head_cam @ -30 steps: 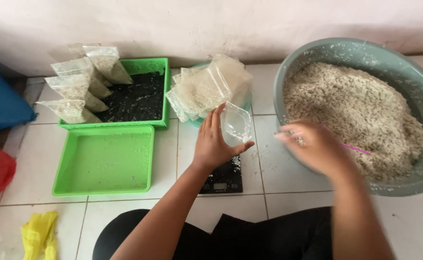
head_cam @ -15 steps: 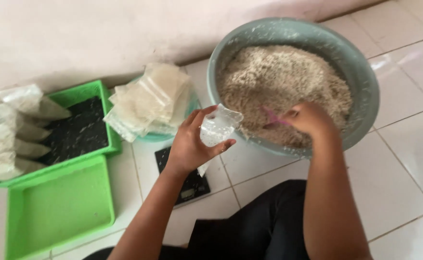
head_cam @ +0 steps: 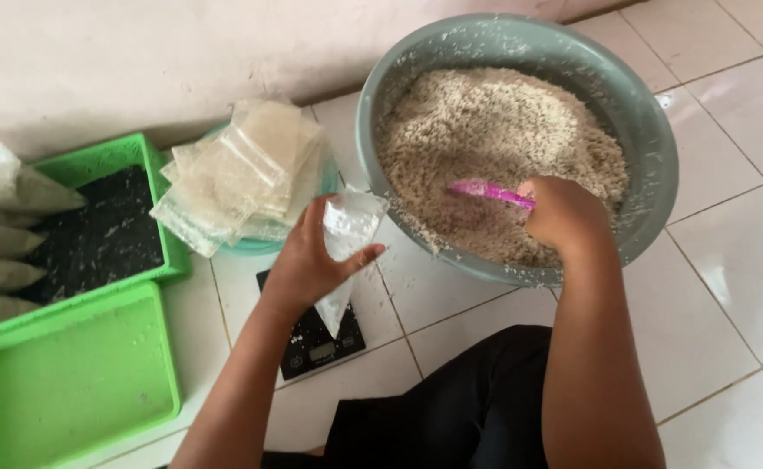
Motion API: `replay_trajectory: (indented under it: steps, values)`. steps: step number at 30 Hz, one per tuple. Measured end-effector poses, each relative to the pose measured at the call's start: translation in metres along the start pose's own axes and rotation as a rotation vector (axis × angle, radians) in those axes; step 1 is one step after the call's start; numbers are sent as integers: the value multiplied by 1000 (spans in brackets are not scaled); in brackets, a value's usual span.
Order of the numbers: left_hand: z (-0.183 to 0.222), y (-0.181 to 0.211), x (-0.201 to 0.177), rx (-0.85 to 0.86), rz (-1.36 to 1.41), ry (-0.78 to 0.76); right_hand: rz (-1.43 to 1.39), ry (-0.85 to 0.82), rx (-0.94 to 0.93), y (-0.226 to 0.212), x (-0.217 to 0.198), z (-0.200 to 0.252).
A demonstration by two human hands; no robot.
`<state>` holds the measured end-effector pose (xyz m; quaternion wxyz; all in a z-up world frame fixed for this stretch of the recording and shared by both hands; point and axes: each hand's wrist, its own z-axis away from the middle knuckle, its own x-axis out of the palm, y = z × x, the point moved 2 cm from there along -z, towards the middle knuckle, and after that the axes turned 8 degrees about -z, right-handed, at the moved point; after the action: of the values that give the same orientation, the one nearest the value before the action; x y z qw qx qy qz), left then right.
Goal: The person scoops a white granular substance from a large basin into small clear plastic bags using a pink scoop. They place the filled bags on a digital scale to check the weight, then move the completed bags into a green tray. The process is repeated for multiple bags.
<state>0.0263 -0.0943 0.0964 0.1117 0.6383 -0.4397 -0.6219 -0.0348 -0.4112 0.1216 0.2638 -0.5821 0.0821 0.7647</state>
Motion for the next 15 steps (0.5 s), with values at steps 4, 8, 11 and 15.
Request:
replay_trajectory:
  steps: [4, 8, 11, 15]
  values:
    - [0, 2, -11, -64, -10, -45, -43, 19, -5, -2, -10, 16]
    - [-1, 4, -16, -137, -25, -79, -52, 10, 2, -3, -13, 19]
    - [0, 6, -17, -169, -47, -107, -172, 50, -63, -14, -32, 39]
    - [1, 15, -24, -295, -39, -230, -270, -85, 56, -21, -64, 60]
